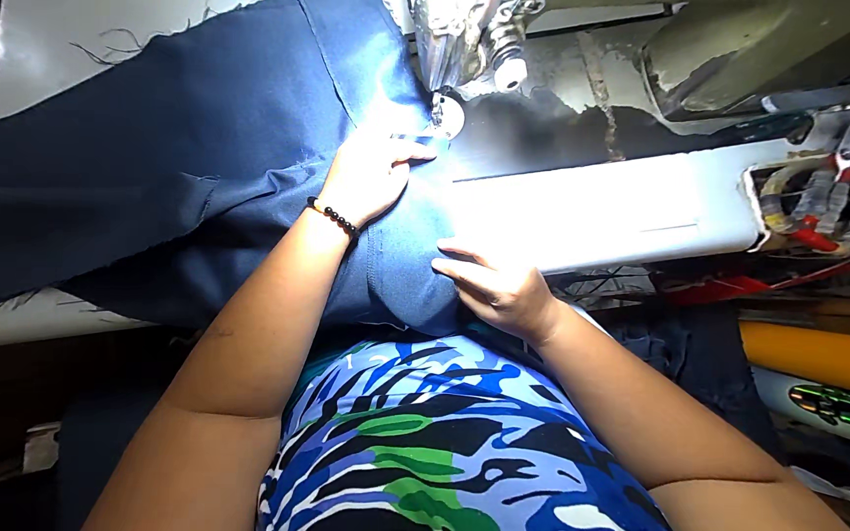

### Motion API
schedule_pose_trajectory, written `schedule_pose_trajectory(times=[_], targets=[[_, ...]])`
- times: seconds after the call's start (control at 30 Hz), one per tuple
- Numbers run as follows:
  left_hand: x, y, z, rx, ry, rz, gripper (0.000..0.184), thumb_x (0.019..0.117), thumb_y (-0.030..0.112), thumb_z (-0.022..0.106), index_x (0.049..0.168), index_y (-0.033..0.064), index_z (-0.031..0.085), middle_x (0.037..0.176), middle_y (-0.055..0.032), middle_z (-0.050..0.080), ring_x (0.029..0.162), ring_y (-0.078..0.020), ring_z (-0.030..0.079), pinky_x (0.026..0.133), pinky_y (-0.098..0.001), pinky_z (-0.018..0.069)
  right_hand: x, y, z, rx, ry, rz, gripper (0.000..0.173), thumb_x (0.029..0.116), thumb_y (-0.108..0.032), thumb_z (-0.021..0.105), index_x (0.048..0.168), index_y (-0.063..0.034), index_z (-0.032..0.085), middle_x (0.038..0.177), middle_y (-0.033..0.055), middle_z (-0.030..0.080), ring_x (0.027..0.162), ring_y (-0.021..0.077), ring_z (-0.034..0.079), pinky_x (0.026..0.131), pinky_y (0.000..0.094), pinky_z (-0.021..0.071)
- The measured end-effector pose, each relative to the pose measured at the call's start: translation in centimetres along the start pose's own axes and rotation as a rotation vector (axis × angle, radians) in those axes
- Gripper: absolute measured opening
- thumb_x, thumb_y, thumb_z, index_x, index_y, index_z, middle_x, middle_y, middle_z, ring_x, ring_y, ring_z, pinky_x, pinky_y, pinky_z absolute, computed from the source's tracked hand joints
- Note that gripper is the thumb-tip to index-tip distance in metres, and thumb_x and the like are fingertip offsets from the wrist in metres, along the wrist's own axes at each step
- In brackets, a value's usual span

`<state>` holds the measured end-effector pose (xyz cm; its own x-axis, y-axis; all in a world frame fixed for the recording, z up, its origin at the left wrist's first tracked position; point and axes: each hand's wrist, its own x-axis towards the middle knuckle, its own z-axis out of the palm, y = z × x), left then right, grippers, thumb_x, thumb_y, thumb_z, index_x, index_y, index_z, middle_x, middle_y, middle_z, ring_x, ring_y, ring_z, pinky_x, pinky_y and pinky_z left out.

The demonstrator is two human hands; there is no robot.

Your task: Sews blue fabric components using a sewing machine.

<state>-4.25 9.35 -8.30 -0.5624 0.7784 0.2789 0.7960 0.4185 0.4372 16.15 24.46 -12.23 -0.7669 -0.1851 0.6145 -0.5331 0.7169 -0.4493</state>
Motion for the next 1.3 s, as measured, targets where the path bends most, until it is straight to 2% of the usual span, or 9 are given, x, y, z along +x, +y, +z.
schedule_pose_trajectory(times=[0.07,0.13,0.23,0.3,0.4,0.63,0.87,1.13,1.3], targets=[[-0.1,0.4,-0.1,0.041,-0.009,0.016,0.04,0.0941,0.006,0.049,0.116,0.0201,0.079,0.115,-0.0156,0.066,0.116,-0.0313,0.06,0.101,-0.0435,0.046,0.1,0.0,-0.1,0.002,-0.007,0.009,0.023,0.0934,-0.01,0.062,0.105,-0.0048,0.08,0.116,0.0172,0.074,0.111,0.0235,0.071,0.097,0.0316,0.0552],[-0.1,1.3,-0.4,0.15,-0.031,0.046,0.039,0.0939,0.007,0.051,0.118,0.0205,0.078,0.119,-0.0163,0.065,0.119,-0.0358,0.057,0.1,-0.0518,0.0425,0.2,-0.1,-0.2,0.012,-0.023,0.025,0.023,0.0929,-0.01,0.061,0.105,-0.005,0.081,0.116,0.017,0.074,0.11,0.0236,0.07,0.096,0.0318,0.0555],[-0.8,3.6,-0.8,0.335,-0.13,0.023,0.039,0.0979,0.023,0.048,0.129,0.021,0.071,0.154,-0.0057,0.052,0.151,-0.0348,0.034,0.114,-0.0741,0.0137,0.2,-0.5,-0.4,-0.003,-0.055,0.077,0.025,0.093,-0.012,0.06,0.106,-0.0087,0.081,0.118,0.0139,0.073,0.116,0.027,0.067,0.099,0.0387,0.0529],[-1.6,4.2,-0.1,0.331,-0.208,-0.022,0.052,0.1009,0.031,0.038,0.147,0.0166,0.057,0.167,0.0004,0.035,0.158,-0.0296,0.02,0.117,-0.0758,0.0019,0.2,-0.7,-0.4,-0.034,-0.074,0.107,0.027,0.0934,-0.014,0.058,0.107,-0.0116,0.081,0.119,0.0115,0.074,0.123,0.0302,0.064,0.101,0.0453,0.0513],[-2.3,3.9,0.9,0.221,-0.228,-0.101,0.058,0.103,0.033,0.033,0.158,0.0188,0.041,0.17,0.0064,0.026,0.159,-0.0244,0.017,0.12,-0.0727,0.0056,0.8,-1.0,-1.0,-0.055,-0.128,0.129,0.028,0.0942,-0.015,0.057,0.107,-0.0122,0.081,0.121,0.0113,0.074,0.124,0.0295,0.065,0.103,0.0462,0.0514],[-0.6,2.8,1.0,0.223,-0.215,-0.129,0.057,0.1032,0.032,0.033,0.156,0.0129,0.043,0.168,-0.0016,0.033,0.158,-0.0259,0.02,0.122,-0.0689,0.0039,2.8,0.6,-1.8,-0.084,-0.177,0.124,0.027,0.0954,-0.014,0.057,0.107,-0.0108,0.081,0.121,0.0114,0.074,0.119,0.025,0.068,0.1,0.0384,0.0535],[-0.1,2.6,1.1,0.227,-0.229,-0.14,0.058,0.1031,0.034,0.032,0.156,0.0137,0.042,0.168,-0.0014,0.032,0.159,-0.0251,0.019,0.122,-0.0688,0.0029,2.9,0.9,-1.8,-0.019,-0.153,0.164,0.027,0.0961,-0.012,0.057,0.108,-0.0088,0.08,0.122,0.0129,0.073,0.122,0.0253,0.066,0.104,0.0364,0.0518],[0.1,2.4,1.1,0.226,-0.218,-0.138,0.057,0.104,0.035,0.031,0.156,0.0145,0.042,0.167,-0.0012,0.034,0.158,-0.025,0.02,0.122,-0.0686,0.0033,3.3,1.1,-2.3,-0.045,-0.22,0.169,0.03,0.0967,-0.013,0.055,0.111,-0.01,0.08,0.124,0.0121,0.073,0.118,0.0241,0.068,0.098,0.037,0.0537],[1.0,2.1,0.9,0.233,-0.232,-0.141,0.059,0.1043,0.035,0.03,0.158,0.0128,0.039,0.168,-0.0034,0.032,0.159,-0.0266,0.018,0.121,-0.0702,0.0024,4.3,1.7,-2.8,-0.04,-0.275,0.211,0.031,0.0981,-0.013,0.053,0.113,-0.009,0.079,0.129,0.0116,0.071,0.124,0.0258,0.065,0.104,0.0407,0.0507]])
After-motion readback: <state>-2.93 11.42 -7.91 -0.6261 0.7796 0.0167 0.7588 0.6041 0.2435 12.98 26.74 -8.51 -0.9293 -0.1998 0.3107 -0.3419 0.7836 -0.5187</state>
